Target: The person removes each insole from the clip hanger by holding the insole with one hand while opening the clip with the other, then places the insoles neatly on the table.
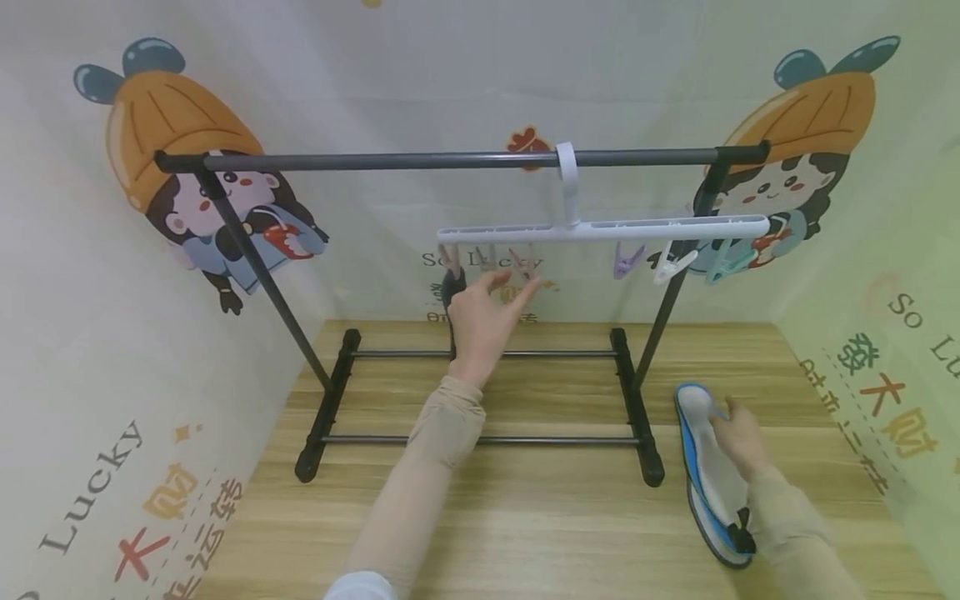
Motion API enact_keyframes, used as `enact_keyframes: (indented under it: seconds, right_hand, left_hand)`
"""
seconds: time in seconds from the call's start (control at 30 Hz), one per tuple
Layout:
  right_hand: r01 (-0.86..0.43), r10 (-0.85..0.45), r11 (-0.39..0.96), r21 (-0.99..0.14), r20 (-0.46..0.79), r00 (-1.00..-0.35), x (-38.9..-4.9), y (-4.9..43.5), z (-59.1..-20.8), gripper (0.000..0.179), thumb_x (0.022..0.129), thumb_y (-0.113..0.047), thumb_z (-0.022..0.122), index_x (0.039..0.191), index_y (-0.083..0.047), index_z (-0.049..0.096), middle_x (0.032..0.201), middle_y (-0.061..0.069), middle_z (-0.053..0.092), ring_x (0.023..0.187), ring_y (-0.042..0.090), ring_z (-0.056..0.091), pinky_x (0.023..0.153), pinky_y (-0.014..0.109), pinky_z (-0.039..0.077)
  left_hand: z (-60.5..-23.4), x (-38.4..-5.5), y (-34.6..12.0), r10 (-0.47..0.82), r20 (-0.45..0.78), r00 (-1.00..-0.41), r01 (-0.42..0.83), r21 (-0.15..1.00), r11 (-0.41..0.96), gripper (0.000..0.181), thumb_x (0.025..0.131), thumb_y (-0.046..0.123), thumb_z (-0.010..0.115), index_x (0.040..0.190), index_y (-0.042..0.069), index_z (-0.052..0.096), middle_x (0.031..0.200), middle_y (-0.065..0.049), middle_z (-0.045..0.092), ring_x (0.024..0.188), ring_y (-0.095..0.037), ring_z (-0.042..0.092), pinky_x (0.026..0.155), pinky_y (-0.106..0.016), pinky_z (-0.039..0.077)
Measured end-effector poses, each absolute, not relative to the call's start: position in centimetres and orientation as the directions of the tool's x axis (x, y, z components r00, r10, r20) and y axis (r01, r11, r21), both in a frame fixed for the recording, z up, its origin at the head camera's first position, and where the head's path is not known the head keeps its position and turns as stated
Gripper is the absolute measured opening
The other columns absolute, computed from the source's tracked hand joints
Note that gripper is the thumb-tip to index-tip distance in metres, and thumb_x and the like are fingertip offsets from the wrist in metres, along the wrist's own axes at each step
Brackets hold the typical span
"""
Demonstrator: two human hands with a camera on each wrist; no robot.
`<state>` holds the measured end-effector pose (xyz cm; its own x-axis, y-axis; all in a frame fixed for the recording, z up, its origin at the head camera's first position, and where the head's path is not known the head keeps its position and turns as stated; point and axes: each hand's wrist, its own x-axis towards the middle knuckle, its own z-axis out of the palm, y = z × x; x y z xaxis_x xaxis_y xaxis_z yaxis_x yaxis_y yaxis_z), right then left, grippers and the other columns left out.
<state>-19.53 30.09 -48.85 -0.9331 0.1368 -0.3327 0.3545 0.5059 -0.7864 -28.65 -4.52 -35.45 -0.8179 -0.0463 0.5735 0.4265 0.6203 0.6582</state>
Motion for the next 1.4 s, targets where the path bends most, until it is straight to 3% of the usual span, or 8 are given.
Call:
enact_keyframes:
  seconds: [0.23,0.33,0.43,0.53,0.7,0.83,1.13,1.4]
  right_hand:
    - [0.200,0.075,0.591,-0.781,-0.195,-0.978,-20.8,26.5,-47.4,0.064,0.106,-0.019,0.031,0.151,0.013,-0.003,0.151,0.044,0.016,0.140,0.058,0.024,0.114,0.063,0.025]
    - [0.129,0.056,0.631,-0.765,-0.122,-0.991,-21.2,24.8,-46.6,0.063,0.106,-0.019,0.032,0.152,0.011,0.003,0.123,0.042,0.050,0.086,0.039,0.066,0.084,0.046,0.056]
    - [0.071,0.045,0.652,-0.755,-0.055,-0.997,-21.5,22.9,-45.9,0.061,0.105,-0.017,0.036,0.152,0.011,0.007,0.115,0.037,0.057,0.061,0.029,0.057,0.075,0.042,0.057]
    - [0.062,0.031,0.631,-0.773,-0.054,-0.998,-21.9,21.3,-45.1,0.064,0.107,-0.019,0.037,0.153,0.010,0.003,0.152,0.041,0.023,0.101,0.050,0.060,0.111,0.057,0.036]
    - [0.058,0.067,0.606,-0.794,-0.022,-0.998,-22.4,19.0,-44.7,0.068,0.107,-0.019,0.037,0.151,0.013,-0.003,0.157,0.038,-0.008,0.141,0.057,0.020,0.118,0.060,0.013]
    - [0.017,0.059,0.600,-0.800,0.023,-0.998,-22.5,16.9,-44.4,0.067,0.106,-0.017,0.039,0.150,0.015,0.000,0.156,0.038,-0.010,0.146,0.053,-0.005,0.118,0.061,0.005]
    - [-0.143,-0.049,0.607,-0.782,0.142,-0.989,-22.4,12.2,-42.6,0.071,0.106,-0.022,0.042,0.152,0.012,-0.001,0.159,0.033,-0.010,0.149,0.047,-0.009,0.119,0.059,0.001]
    - [-0.239,-0.115,0.611,-0.755,0.214,-0.970,-23.6,9.1,-41.3,0.072,0.105,-0.021,0.046,0.151,0.013,0.002,0.160,0.033,-0.004,0.150,0.045,-0.005,0.121,0.055,0.002]
  left_hand:
    - [-35.4,-28.5,-5.6,-0.067,0.563,-0.824,0.431,0.697,0.573,0.047,0.086,0.039,0.075,0.113,0.001,0.070,0.106,-0.016,0.074,0.083,-0.029,0.072,0.081,-0.040,0.056]
    - [-35.4,-28.5,-6.0,-0.075,0.549,-0.833,0.421,0.714,0.559,0.046,0.087,0.037,0.075,0.115,0.001,0.069,0.107,-0.017,0.074,0.088,-0.029,0.072,0.082,-0.040,0.056]
    - [-35.4,-28.4,-6.3,-0.087,0.543,-0.835,0.406,0.716,0.569,0.044,0.088,0.036,0.074,0.115,0.002,0.069,0.108,-0.016,0.074,0.092,-0.030,0.071,0.084,-0.041,0.056]
    - [-35.3,-28.5,-6.4,-0.095,0.544,-0.834,0.394,0.707,0.587,0.041,0.089,0.034,0.073,0.115,0.002,0.069,0.110,-0.015,0.074,0.091,-0.030,0.072,0.082,-0.041,0.055]
    - [-35.1,-28.6,-6.7,-0.098,0.519,-0.849,0.368,0.713,0.597,0.043,0.091,0.037,0.070,0.117,0.003,0.068,0.112,-0.014,0.074,0.083,-0.024,0.072,0.076,-0.037,0.056]
    - [-35.2,-28.7,-7.1,-0.109,0.496,-0.862,0.348,0.733,0.585,0.044,0.092,0.037,0.069,0.119,0.002,0.067,0.115,-0.015,0.072,0.089,-0.025,0.073,0.077,-0.034,0.059]
    - [-34.7,-29.2,-7.8,-0.107,0.535,-0.838,0.353,0.680,0.643,0.044,0.093,0.036,0.068,0.118,0.001,0.068,0.113,-0.018,0.073,0.049,-0.017,0.049,0.074,-0.038,0.057]
    - [-34.1,-29.9,-7.7,-0.087,0.496,-0.864,0.315,0.667,0.675,0.044,0.094,0.035,0.067,0.119,-0.001,0.068,0.083,-0.015,0.073,0.051,-0.016,0.048,0.054,-0.025,0.041]
